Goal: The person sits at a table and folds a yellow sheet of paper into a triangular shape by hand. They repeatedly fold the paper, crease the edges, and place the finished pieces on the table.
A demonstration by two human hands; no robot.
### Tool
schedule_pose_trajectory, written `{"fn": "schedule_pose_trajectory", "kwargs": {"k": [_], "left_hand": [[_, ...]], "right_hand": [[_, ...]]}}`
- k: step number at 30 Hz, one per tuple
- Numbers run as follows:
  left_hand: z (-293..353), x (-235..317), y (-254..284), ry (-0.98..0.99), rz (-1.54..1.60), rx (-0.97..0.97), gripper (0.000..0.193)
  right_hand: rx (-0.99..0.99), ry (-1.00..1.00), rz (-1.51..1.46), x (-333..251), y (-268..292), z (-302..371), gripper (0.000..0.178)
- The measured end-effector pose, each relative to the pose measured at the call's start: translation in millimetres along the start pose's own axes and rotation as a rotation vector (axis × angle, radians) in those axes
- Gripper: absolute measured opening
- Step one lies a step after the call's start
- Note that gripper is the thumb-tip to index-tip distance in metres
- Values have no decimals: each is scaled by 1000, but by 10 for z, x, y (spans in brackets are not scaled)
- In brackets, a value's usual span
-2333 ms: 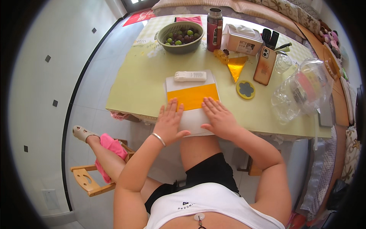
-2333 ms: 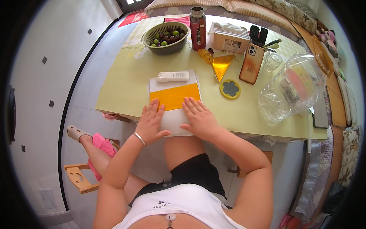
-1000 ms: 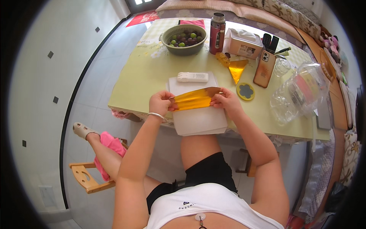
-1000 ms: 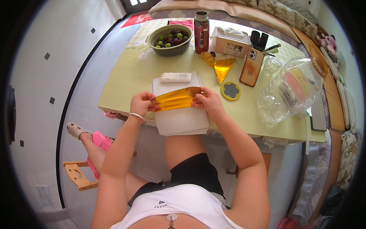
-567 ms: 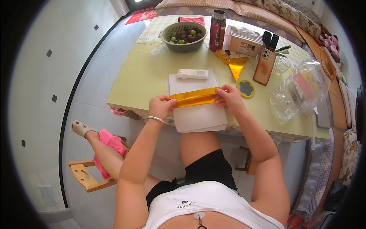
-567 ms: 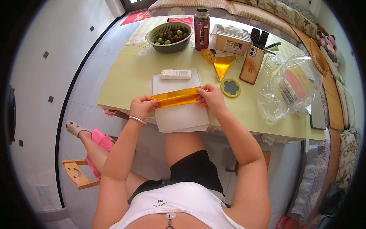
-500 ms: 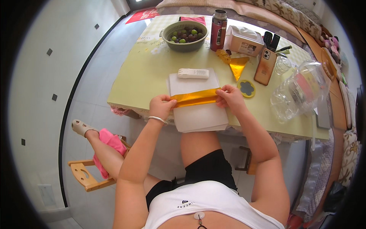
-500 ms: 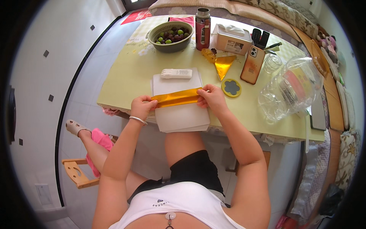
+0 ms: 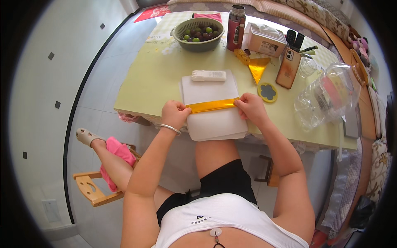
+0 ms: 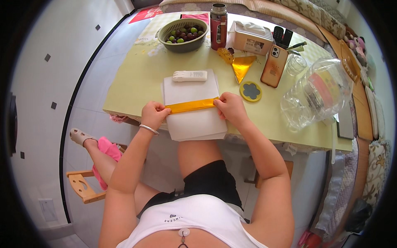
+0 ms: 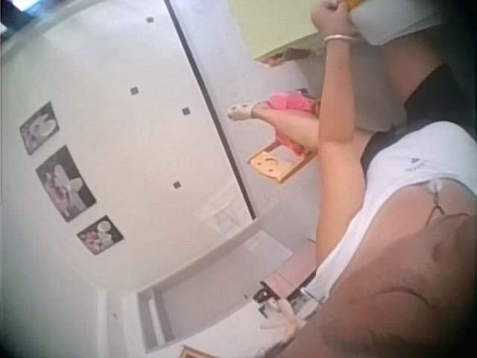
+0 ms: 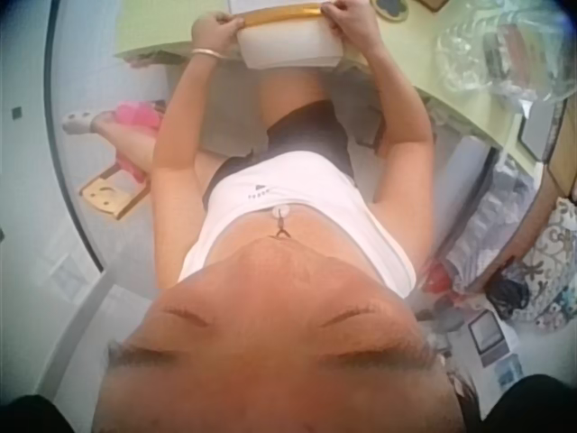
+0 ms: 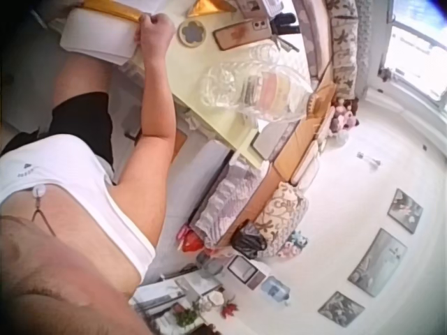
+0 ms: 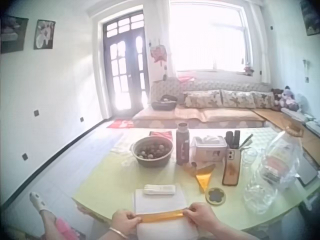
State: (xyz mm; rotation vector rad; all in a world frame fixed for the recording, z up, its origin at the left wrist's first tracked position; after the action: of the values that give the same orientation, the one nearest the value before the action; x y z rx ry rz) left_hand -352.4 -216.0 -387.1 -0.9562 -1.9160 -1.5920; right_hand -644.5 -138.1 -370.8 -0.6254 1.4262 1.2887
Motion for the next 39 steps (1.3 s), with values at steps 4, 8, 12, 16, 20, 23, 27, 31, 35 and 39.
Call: {"fn": "schedule_pose_trajectory", "kwargs": {"k": [4, 8, 12, 16, 20, 23, 27, 31, 35, 39], "left_hand": [[34, 219, 38, -80, -154, -42, 18], [152, 622, 46, -605, -288, 77, 45], [286, 782, -154, -971, -592, -107, 55], [241, 757, -227, -921, -603, -231, 57], [339, 708, -218, -848, -748, -417, 70], [468, 447, -130, -702, -718, -448, 77], [546, 305, 15, -588, -704, -449, 75], [480, 652, 61, -635, -652, -379, 82], [560, 869, -517, -771, -506, -330, 100], [661, 879, -681, -674, -489, -306, 105]], "right_hand": [[36, 57, 102, -35, -2, -10, 22], [88, 224, 413, -128, -20, 18, 15], [306, 724, 762, -365, -178, 183, 24], [128, 1135, 968, -378, -566, 444, 39], [-105, 911, 836, -183, -698, 529, 65], [-96, 840, 876, -31, -499, 476, 70], [-28, 724, 862, 81, -267, 438, 66], [39, 791, 1071, -121, -271, 490, 60], [105, 856, 1055, -100, -348, 416, 53], [114, 928, 1092, -109, -236, 373, 44]]}}
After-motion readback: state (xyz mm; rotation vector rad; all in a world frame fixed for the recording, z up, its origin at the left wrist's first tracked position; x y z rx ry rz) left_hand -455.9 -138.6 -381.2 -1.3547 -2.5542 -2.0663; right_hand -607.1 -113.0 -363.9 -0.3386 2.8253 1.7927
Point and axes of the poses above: each hand's wrist, its own z-axis away from the middle knuckle, its own y-axis out of the back of the hand, x = y × z, the point moved 6 cm from there along -z, towards the middle knuckle, and after that the axes turned 7 degrees about x, right-handed, at the moved point
